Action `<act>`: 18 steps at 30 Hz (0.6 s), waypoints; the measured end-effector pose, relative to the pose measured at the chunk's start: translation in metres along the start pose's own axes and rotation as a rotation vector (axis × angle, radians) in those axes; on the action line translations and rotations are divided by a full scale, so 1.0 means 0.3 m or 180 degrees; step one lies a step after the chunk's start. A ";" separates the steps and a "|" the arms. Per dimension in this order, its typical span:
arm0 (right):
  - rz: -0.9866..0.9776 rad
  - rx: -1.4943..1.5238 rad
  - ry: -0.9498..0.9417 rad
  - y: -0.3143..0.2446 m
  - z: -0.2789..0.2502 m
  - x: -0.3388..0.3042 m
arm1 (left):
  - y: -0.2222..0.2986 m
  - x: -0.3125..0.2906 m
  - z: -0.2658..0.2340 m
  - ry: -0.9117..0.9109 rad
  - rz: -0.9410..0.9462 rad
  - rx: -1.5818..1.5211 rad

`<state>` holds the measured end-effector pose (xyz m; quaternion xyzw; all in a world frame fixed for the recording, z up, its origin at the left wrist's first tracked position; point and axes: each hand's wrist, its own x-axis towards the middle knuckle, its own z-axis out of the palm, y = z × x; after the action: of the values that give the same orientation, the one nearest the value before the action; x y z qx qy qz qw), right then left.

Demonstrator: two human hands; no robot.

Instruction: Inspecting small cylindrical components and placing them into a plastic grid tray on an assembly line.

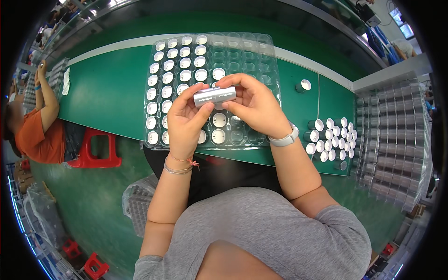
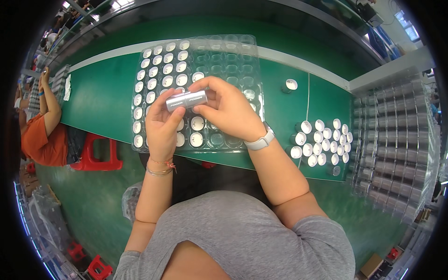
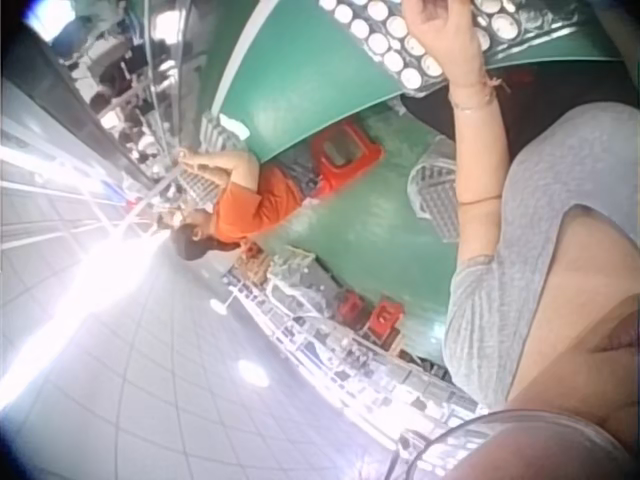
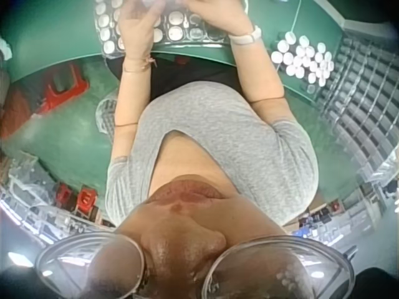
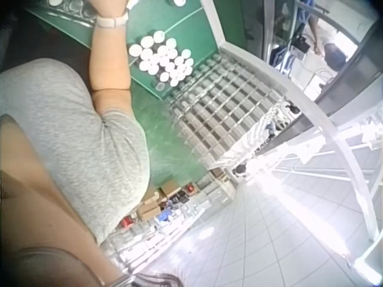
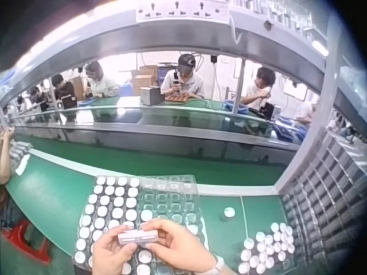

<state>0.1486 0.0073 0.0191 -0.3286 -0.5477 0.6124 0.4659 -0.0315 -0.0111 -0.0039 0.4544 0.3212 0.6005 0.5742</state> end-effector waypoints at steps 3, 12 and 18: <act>-0.0056 -0.0008 -0.0004 0.003 -0.002 0.000 | -0.005 0.002 -0.004 -0.0027 0.0019 0.0007; 0.0121 -0.0138 -0.0024 0.005 -0.008 -0.001 | -0.007 0.005 -0.009 -0.0059 0.0067 0.0082; -0.0538 -0.0310 0.0287 0.017 -0.018 0.012 | -0.046 0.005 -0.049 0.0188 0.0401 -0.0401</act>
<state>0.1513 0.0127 0.0136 -0.3307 -0.5810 0.5281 0.5236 -0.0394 -0.0058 -0.0217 0.4187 0.2704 0.6677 0.5530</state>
